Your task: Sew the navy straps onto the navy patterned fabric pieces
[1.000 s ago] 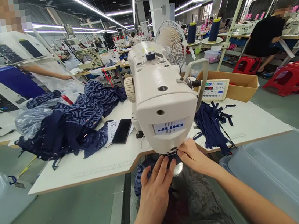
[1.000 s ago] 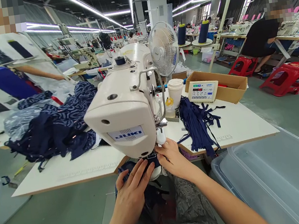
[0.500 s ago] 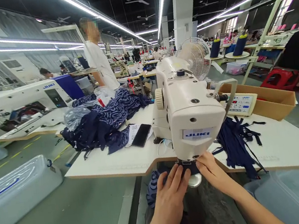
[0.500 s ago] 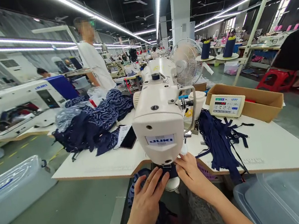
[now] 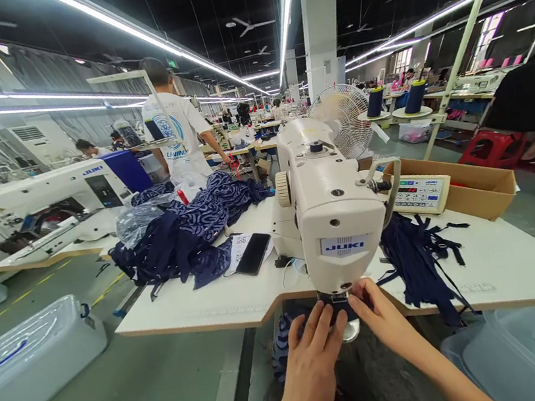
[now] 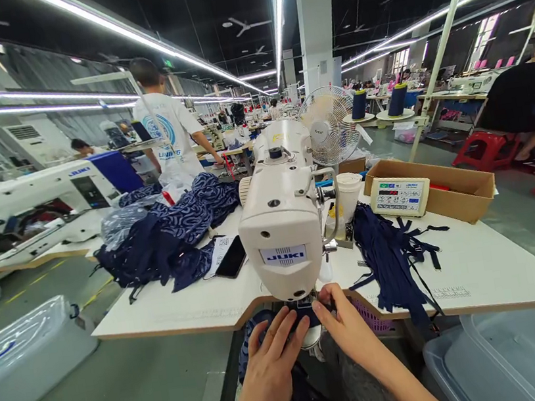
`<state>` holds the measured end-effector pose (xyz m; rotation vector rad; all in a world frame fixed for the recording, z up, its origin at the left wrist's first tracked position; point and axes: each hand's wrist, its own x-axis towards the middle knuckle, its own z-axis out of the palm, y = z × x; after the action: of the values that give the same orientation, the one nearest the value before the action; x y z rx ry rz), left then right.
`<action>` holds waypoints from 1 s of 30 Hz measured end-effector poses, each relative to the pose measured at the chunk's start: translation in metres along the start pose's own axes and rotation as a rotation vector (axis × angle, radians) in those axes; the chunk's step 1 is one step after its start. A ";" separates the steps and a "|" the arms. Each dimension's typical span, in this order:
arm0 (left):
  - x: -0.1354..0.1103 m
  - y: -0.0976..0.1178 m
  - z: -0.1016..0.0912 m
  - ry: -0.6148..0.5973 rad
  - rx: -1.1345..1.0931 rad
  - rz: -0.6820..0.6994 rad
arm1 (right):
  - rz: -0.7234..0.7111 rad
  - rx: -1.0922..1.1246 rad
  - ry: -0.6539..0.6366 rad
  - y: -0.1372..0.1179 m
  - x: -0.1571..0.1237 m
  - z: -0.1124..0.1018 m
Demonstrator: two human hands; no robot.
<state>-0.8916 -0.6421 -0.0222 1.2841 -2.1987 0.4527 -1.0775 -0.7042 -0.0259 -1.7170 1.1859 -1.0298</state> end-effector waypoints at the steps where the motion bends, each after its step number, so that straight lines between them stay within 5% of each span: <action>1: 0.000 0.001 0.000 -0.009 -0.015 -0.003 | 0.015 -0.002 -0.040 -0.004 0.001 -0.002; 9: -0.044 -0.004 0.008 -0.039 -0.374 -0.319 | 0.094 0.052 -0.211 -0.022 -0.034 -0.028; 13: -0.061 -0.005 0.012 -0.416 -0.458 -0.238 | 0.167 0.284 -0.393 -0.039 -0.061 -0.020; 17: -0.058 0.001 0.008 -0.776 -0.552 -0.364 | 0.074 0.120 -0.376 -0.053 -0.069 -0.021; 21: -0.067 -0.004 0.008 -0.862 -0.984 -0.495 | -0.047 0.020 -0.182 -0.044 -0.071 -0.043; 23: -0.076 -0.015 0.008 -0.875 -1.076 -0.555 | -0.053 -0.003 0.020 -0.034 -0.070 -0.060; 30: -0.106 -0.111 -0.030 -0.746 -0.934 -0.831 | 0.032 0.266 0.829 0.003 -0.054 -0.132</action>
<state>-0.7442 -0.6069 -0.0611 1.7029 -1.6671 -1.3750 -1.2122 -0.6744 0.0084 -1.0614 1.4633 -1.8765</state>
